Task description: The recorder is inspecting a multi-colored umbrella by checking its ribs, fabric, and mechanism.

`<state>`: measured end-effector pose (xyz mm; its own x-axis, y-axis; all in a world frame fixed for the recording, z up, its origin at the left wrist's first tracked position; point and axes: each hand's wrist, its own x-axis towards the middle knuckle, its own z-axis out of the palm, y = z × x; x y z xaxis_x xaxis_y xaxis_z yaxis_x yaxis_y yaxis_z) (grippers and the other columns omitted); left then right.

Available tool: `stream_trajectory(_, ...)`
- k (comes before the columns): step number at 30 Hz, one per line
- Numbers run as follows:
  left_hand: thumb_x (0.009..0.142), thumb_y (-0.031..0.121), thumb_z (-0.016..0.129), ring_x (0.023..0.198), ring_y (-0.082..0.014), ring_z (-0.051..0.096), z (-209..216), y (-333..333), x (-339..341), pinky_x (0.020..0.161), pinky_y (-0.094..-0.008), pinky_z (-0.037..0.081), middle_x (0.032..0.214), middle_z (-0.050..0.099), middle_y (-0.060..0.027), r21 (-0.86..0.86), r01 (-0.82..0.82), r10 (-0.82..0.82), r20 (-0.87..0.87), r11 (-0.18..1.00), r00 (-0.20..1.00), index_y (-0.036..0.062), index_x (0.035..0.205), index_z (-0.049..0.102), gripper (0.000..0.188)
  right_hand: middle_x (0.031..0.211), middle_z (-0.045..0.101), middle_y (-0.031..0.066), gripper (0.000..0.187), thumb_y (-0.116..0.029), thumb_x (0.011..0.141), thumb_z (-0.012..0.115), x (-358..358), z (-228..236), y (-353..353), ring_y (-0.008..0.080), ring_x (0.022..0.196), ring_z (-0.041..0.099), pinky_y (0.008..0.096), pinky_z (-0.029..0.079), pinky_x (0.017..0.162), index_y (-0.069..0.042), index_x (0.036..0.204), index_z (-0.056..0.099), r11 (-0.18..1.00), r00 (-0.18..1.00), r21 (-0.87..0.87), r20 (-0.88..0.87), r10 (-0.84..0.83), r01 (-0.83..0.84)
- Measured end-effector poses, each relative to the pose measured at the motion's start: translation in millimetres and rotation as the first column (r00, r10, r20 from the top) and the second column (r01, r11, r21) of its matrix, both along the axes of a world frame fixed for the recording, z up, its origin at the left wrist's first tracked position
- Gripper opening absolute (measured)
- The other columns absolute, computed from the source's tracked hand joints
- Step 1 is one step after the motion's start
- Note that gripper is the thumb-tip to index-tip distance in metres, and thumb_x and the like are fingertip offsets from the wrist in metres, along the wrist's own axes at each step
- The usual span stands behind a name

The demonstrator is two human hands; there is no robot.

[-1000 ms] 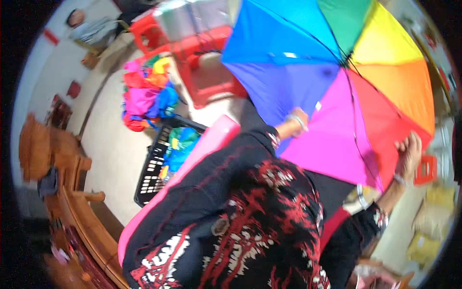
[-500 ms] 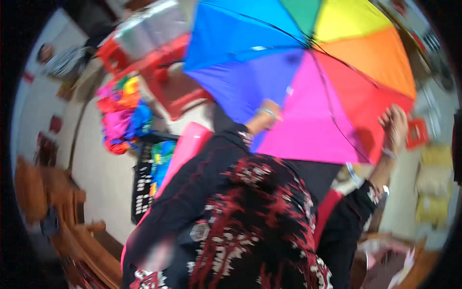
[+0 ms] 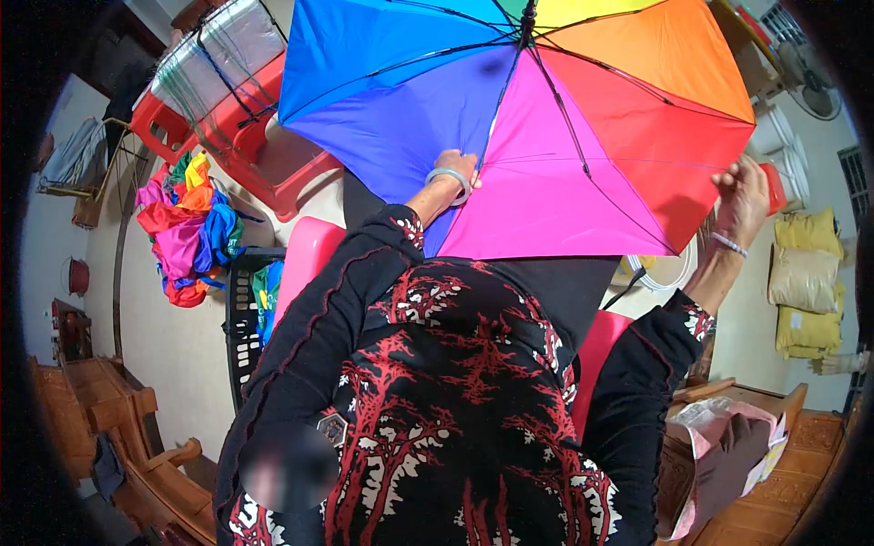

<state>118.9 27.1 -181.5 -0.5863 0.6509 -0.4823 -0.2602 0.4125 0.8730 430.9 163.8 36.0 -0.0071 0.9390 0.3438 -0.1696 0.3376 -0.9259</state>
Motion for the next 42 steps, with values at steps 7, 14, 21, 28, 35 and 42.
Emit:
stream_trajectory(7,0.075,0.013,0.042,0.039,-0.0218,0.052,-1,0,4,0.036,-0.0338,0.040,0.051,0.052,-0.0130,-0.003,0.054,-0.054,0.007,0.999,0.999,-0.0053,0.070,0.051,0.020,0.063,0.046,0.0049,0.008,-0.007,0.078,0.048,32,5,7,0.0112,0.050,0.043,0.0289,0.047,0.055,0.000,0.075,0.049,0.996,0.986,0.033,-0.152,-0.073,0.079)
stream_trajectory(14,0.076,0.021,0.048,0.059,-0.0249,0.059,-51,18,-22,0.054,-0.0351,0.047,0.064,0.059,-0.0142,-0.153,0.148,-0.180,-0.229,0.977,0.957,-0.0010,0.073,0.056,0.024,0.061,0.048,0.0057,0.008,-0.007,0.077,0.051,40,4,20,0.0123,0.048,0.046,0.0295,0.047,0.052,0.001,0.075,0.048,0.993,0.975,0.085,-0.215,-0.058,0.078)
stream_trajectory(21,0.061,0.027,0.066,0.086,-0.0234,0.058,27,0,-3,0.070,-0.0336,0.047,0.090,0.060,-0.0096,-0.750,0.342,-0.789,-0.613,0.566,-0.041,0.0109,0.091,0.059,0.035,0.076,0.052,0.0088,0.020,-0.012,0.080,0.049,57,-20,44,0.0162,0.061,0.054,0.0272,0.048,0.061,0.004,0.093,0.049,0.995,0.997,0.097,-0.067,-0.033,0.040)
stream_trajectory(28,0.070,0.034,0.054,0.082,-0.0331,0.056,-20,12,11,0.070,-0.0394,0.045,0.084,0.058,-0.0204,-0.289,0.058,-0.224,-0.582,0.956,0.782,0.0016,0.081,0.060,0.035,0.075,0.046,0.0045,0.024,-0.017,0.083,0.047,60,-19,48,0.0106,0.058,0.043,0.0215,0.041,0.057,0.003,0.095,0.050,0.998,0.985,0.060,-0.174,0.000,0.011)
stream_trajectory(35,0.075,0.020,0.047,0.080,-0.0334,0.057,0,8,20,0.069,-0.0395,0.046,0.079,0.059,-0.0187,-0.432,0.342,-0.536,-0.782,0.834,0.319,0.0044,0.084,0.059,0.022,0.072,0.044,0.0032,0.027,-0.021,0.083,0.046,42,7,-7,0.0094,0.060,0.040,0.0212,0.038,0.057,0.002,0.095,0.051,0.980,0.980,0.046,-0.052,-0.191,0.193)
stream_trajectory(42,0.069,0.037,0.053,0.082,-0.0332,0.056,-26,-7,-40,0.070,-0.0397,0.045,0.086,0.058,-0.0187,-0.456,0.313,-0.552,-0.667,0.833,0.499,0.0020,0.089,0.057,0.040,0.063,0.048,0.0047,0.009,-0.009,0.078,0.051,8,-11,27,0.0105,0.052,0.044,0.0266,0.045,0.052,-0.001,0.077,0.048,0.996,0.986,0.071,-0.154,0.060,-0.049)
